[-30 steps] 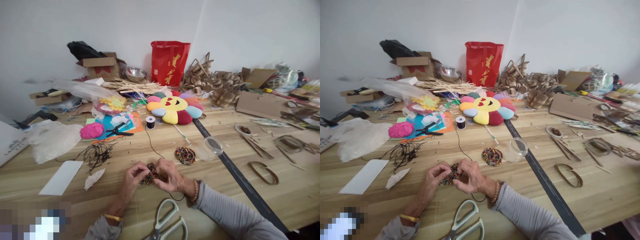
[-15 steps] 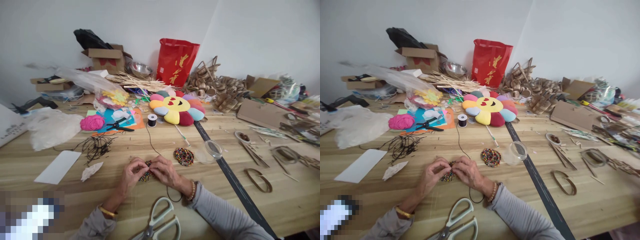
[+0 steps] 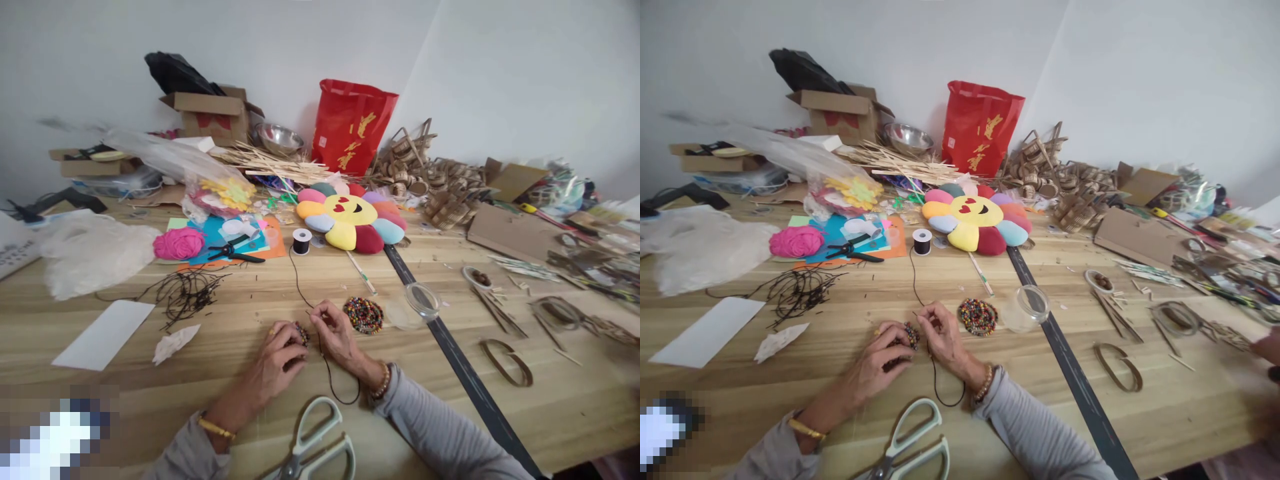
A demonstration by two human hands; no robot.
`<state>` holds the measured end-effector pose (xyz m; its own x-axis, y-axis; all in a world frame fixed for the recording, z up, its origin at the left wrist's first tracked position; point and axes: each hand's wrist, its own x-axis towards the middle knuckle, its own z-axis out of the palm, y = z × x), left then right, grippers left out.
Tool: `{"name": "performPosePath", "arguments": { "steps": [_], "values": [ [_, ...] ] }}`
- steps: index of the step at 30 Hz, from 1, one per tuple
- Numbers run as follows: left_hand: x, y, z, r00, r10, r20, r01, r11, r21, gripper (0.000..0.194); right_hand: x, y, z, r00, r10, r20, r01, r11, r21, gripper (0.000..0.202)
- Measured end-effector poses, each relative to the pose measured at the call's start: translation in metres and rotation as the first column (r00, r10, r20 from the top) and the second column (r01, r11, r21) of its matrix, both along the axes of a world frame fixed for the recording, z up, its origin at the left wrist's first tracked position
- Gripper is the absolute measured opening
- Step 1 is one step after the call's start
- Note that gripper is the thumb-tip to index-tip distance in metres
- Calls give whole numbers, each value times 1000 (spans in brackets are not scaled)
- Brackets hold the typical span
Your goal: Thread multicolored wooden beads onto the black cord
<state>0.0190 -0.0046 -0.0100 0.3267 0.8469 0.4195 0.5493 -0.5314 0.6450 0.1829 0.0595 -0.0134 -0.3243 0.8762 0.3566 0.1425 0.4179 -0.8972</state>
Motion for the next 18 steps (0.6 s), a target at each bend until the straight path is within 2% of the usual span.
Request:
{"name": "performPosePath", "arguments": {
  "steps": [3,7,12,18],
  "values": [
    [3,-2,-1,990,-32,-135,35,999,21,19,-1,0,0,1000,3,-8,-3,999,-38,15],
    [3,-1,-4,972,-41,-230,55,997,56,16,-3,-2,1,1000,11,-1,-11,999,-32,14],
    [-1,5,-6,964,-36,-263,55,996,67,18,-3,-3,2,1000,12,26,-12,1000,-12,15],
    [-5,9,-2,969,-8,-247,18,999,38,18,-4,-3,4,1000,11,17,-11,1000,-7,16]
  ]
}}
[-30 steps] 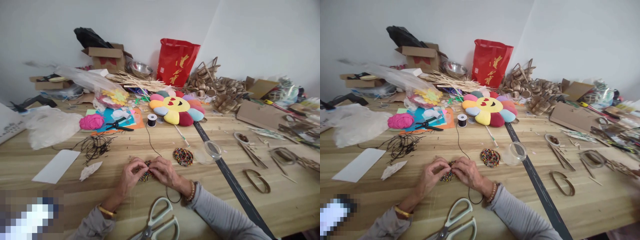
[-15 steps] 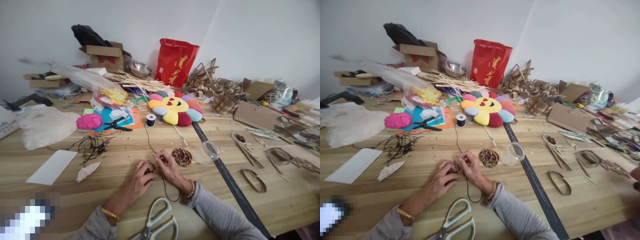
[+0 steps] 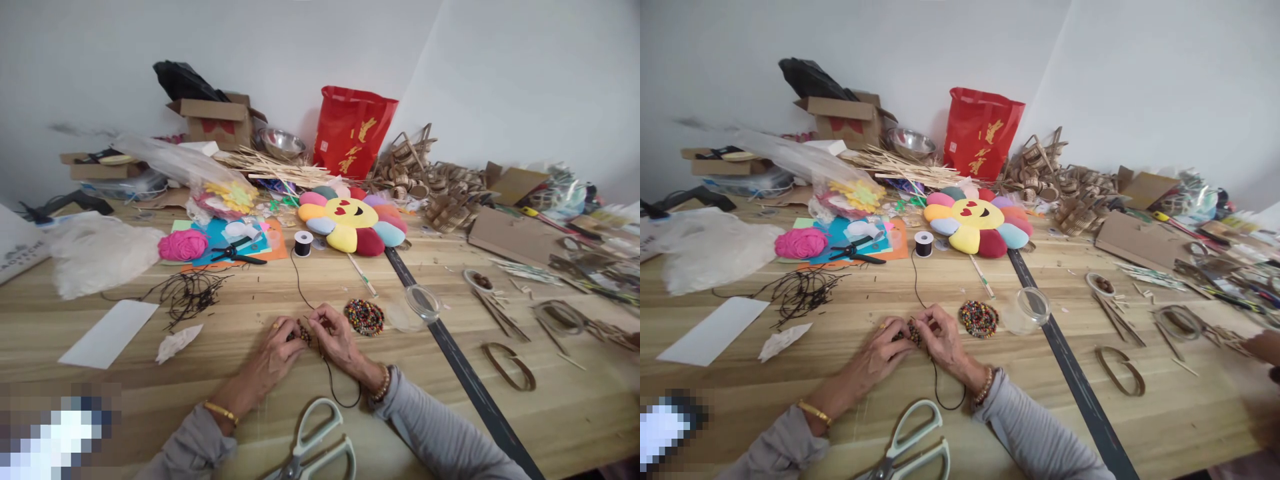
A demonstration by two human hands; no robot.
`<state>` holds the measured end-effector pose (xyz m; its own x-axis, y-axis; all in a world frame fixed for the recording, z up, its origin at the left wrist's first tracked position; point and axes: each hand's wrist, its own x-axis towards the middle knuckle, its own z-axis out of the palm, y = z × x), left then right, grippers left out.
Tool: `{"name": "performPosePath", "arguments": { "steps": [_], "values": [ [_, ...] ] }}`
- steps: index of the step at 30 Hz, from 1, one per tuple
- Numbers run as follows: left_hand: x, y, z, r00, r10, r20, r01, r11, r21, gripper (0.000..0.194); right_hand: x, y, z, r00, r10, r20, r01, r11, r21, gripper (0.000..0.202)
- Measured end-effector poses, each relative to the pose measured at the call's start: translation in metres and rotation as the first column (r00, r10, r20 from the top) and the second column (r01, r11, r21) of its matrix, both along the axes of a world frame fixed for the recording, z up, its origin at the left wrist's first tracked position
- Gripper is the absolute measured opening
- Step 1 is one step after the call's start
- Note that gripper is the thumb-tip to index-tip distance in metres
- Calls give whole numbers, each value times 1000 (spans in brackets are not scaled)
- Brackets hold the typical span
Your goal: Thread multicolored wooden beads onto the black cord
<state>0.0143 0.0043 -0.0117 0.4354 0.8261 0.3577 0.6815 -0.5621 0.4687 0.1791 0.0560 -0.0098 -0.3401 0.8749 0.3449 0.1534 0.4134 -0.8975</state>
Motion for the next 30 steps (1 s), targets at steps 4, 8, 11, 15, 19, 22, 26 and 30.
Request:
{"name": "performPosePath", "arguments": {
  "steps": [4,8,11,15,19,22,26,30],
  "values": [
    [-4,-2,3,996,8,90,-7,1000,-11,13,1,0,0,1000,5,10,-5,1000,-1,16],
    [-17,-4,8,990,37,137,-38,999,0,9,1,-1,0,1000,7,17,-7,1000,-11,17],
    [-27,-7,13,997,16,76,-12,999,-52,4,1,-1,0,1000,16,22,-15,1000,-17,18],
    [-29,-11,18,996,-66,-60,59,992,-107,9,1,-2,1,999,20,29,-19,1000,-10,18],
    [-26,-15,17,984,-88,-152,78,994,-72,10,1,-2,0,999,36,38,-36,999,-18,17],
    [-25,-15,15,980,-83,-179,75,996,-51,9,1,-2,-2,998,50,43,-49,999,-13,16],
    [-26,-13,12,981,-75,-176,71,997,-29,11,1,-1,-4,996,60,68,-60,998,4,17],
    [-27,-12,10,986,-61,-156,57,998,-26,10,2,-2,-5,993,61,96,-63,998,23,16]
  ]
}}
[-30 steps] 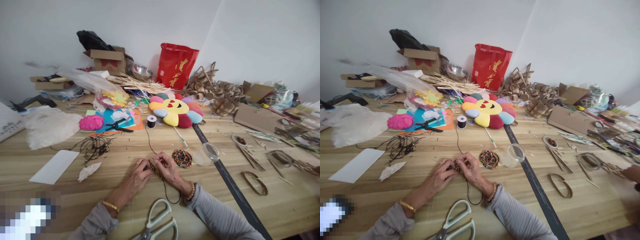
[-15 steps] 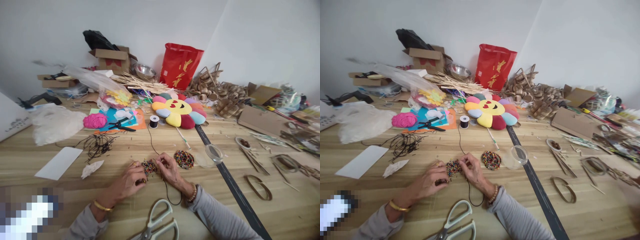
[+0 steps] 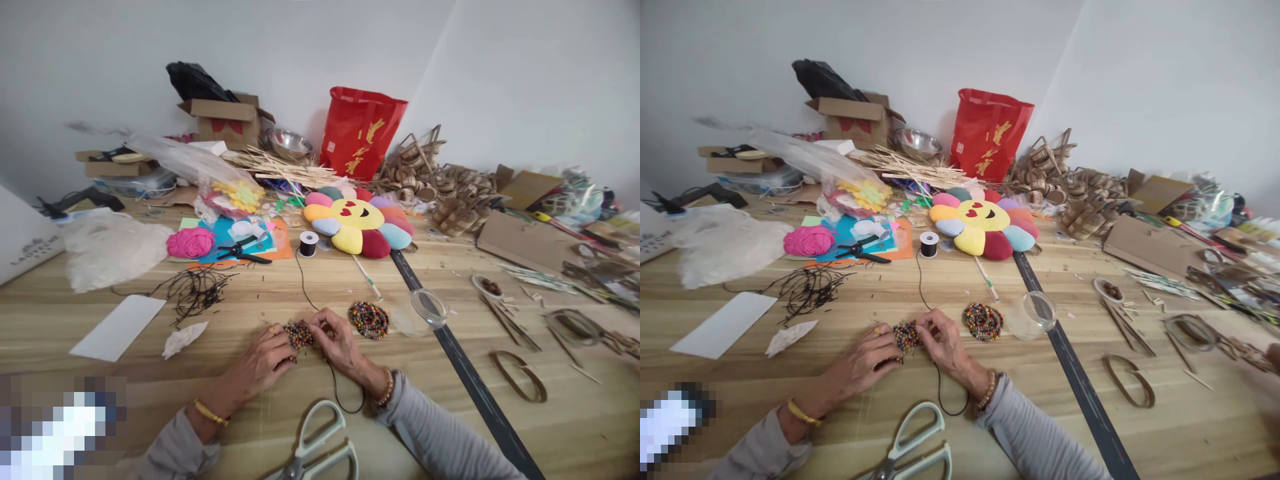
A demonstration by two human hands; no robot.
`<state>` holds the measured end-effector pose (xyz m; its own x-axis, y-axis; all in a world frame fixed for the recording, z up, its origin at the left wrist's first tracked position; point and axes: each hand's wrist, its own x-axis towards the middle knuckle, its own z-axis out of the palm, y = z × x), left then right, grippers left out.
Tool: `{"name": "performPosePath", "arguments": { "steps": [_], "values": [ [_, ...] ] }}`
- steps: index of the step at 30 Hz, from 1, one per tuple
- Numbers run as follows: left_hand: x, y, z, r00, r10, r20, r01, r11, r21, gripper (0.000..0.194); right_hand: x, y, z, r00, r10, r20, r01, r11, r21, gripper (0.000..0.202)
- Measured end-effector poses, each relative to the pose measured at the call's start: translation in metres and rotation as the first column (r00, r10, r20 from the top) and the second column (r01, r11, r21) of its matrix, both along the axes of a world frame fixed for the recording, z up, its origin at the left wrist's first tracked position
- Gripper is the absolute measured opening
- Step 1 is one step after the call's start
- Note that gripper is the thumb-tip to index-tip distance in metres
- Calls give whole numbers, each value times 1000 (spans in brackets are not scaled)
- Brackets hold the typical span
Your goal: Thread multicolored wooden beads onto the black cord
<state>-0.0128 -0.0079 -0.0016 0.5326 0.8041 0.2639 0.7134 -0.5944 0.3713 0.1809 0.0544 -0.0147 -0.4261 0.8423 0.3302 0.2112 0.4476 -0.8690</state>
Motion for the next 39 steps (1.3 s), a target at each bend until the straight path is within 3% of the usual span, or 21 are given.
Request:
{"name": "performPosePath", "arguments": {
  "steps": [9,13,16,18,20,24,39],
  "values": [
    [-6,3,12,999,1,40,2,997,-72,9,0,0,1,1000,2,14,-2,1000,-2,15],
    [-20,5,21,997,80,5,-78,984,-158,8,0,0,1,1000,3,5,-3,1000,-17,15],
    [-30,5,29,968,222,-112,-248,904,-349,11,-1,0,1,1000,6,3,-6,1000,-22,16],
    [-32,4,32,956,239,-170,-292,838,-462,9,-1,0,2,1000,6,0,-6,1000,-24,17],
    [-32,4,32,957,229,-178,-289,813,-506,9,-1,0,3,1000,6,-6,-6,1000,-29,19],
    [-28,6,24,972,207,-115,-237,839,-491,9,-1,0,3,1000,7,-17,-7,999,-38,20],
    [-18,7,7,966,250,-68,-257,890,-377,10,-1,2,-2,999,23,-33,-26,993,-112,21]
  ]
}}
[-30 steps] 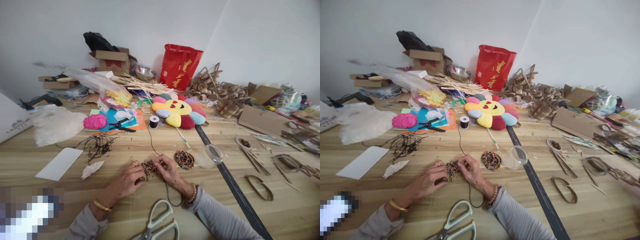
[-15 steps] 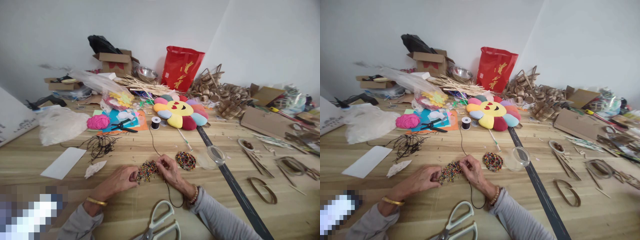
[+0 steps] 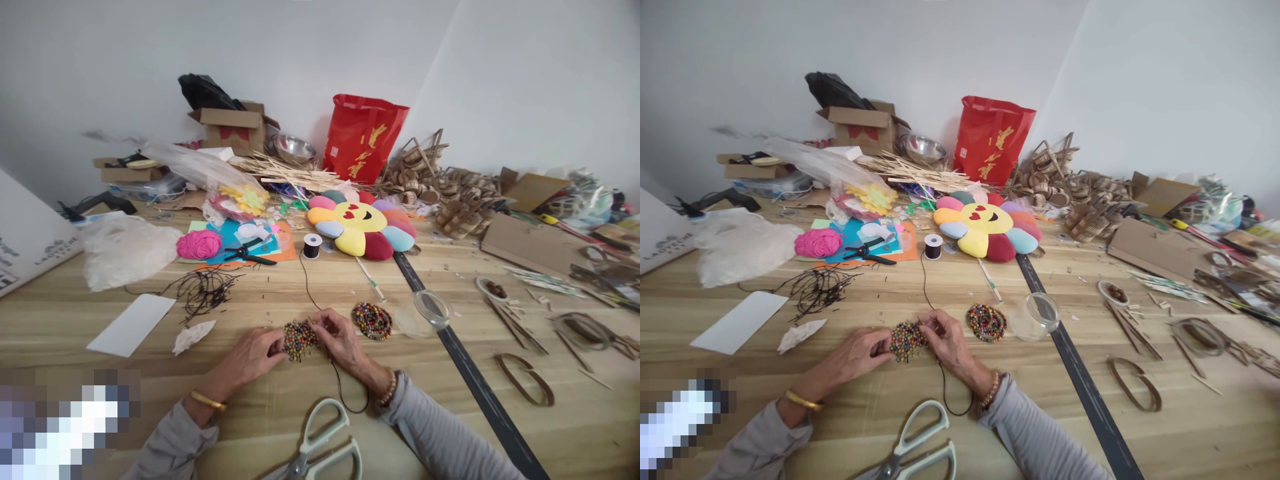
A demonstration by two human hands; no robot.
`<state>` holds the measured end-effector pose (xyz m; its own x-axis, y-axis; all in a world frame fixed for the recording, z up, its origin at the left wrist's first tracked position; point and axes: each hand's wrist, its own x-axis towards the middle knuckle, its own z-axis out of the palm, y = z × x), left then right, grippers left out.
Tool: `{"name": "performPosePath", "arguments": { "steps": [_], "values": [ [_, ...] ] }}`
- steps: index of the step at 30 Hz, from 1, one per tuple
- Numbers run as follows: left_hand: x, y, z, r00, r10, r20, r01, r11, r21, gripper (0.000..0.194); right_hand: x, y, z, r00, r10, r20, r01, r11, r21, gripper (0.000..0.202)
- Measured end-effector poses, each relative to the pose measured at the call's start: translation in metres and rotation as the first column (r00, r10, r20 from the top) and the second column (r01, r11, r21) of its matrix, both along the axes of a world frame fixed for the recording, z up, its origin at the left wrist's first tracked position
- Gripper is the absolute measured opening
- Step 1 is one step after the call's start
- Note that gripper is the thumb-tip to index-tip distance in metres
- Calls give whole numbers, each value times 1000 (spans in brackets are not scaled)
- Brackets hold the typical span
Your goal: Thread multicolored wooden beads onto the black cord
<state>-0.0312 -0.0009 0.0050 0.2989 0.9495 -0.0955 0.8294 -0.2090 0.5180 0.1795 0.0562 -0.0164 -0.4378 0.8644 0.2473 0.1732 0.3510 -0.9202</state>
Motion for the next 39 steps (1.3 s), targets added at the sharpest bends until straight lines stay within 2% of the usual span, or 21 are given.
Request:
{"name": "performPosePath", "arguments": {
  "steps": [4,8,12,20,26,31,34,36,39],
  "values": [
    [-7,0,2,995,3,99,4,997,-73,2,-1,1,-1,999,-24,-26,23,999,-46,23],
    [-13,0,10,995,1,104,13,992,-128,9,0,1,2,999,-32,-6,32,999,21,23],
    [-14,0,11,997,-27,72,33,996,-88,14,0,0,4,999,-34,5,34,995,89,23],
    [-11,-2,12,997,-79,13,79,997,-18,17,0,-1,1,1000,-9,-4,10,998,66,17],
    [-9,-2,12,994,-102,-40,103,995,13,17,0,-1,2,1000,-12,-8,12,998,57,19],
    [-8,-2,8,994,-108,-19,109,992,57,16,2,0,1,999,25,22,-28,991,128,16],
    [-8,-1,6,994,-38,98,32,998,61,12,3,0,0,998,57,38,-64,971,231,14],
    [-5,0,4,960,50,276,-58,998,19,9,2,-2,1,997,71,44,-81,947,311,12],
    [4,0,1,789,184,586,-141,983,-118,10,0,-8,4,995,98,35,-104,899,425,11]
  ]
}}
